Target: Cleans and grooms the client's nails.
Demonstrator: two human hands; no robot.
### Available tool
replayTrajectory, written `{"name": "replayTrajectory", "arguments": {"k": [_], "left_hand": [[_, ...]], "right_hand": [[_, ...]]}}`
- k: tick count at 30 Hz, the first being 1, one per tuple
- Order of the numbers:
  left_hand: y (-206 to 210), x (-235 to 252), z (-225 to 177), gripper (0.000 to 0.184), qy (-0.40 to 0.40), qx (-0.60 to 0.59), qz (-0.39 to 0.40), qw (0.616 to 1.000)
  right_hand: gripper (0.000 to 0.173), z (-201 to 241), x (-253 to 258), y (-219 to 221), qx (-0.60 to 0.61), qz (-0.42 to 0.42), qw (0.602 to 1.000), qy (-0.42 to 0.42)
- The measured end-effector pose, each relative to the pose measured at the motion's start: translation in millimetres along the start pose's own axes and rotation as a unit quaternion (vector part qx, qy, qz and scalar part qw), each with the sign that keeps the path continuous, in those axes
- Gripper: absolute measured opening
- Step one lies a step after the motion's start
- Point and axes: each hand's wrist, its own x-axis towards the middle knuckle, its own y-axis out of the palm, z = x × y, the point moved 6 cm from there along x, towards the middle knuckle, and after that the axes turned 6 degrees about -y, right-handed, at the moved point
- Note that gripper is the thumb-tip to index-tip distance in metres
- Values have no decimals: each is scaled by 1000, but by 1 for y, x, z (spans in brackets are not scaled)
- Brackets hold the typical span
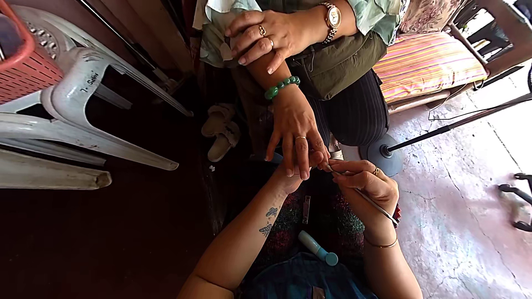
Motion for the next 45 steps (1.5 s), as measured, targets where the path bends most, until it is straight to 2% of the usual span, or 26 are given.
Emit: {"name": "replayTrajectory", "arguments": {"k": [23, 25, 29, 32, 35, 38, 42, 45], "left_hand": [[5, 1, -2, 7, -1, 26, -10, 1000], [5, 1, -1, 6, -7, 28, -14, 999], [6, 0, -3, 9, 1, 32, 5, 999], [9, 1, -4, 8, -4, 19, 10, 1000], [6, 1, -4, 9, -2, 42, -2, 999], [8, 1, -5, 8, -2, 45, 8, 999], [5, 1, -4, 10, 2, 48, 5, 999], [6, 1, -4, 9, 4, 37, 9, 999]], "right_hand": [[11, 9, 8, 2, -84, 33, 996, -8], [11, 6, 9, 1, -62, 37, 997, 10], [12, 1, 15, -10, 86, 80, 989, 88], [11, -3, 15, -8, 67, 30, 993, 90], [11, -2, 18, -7, 77, 75, 989, 102], [12, -3, 19, -7, 68, 44, 989, 119], [11, 0, 20, -7, 67, 74, 987, 126], [11, -2, 19, -6, 50, 38, 990, 125]]}}
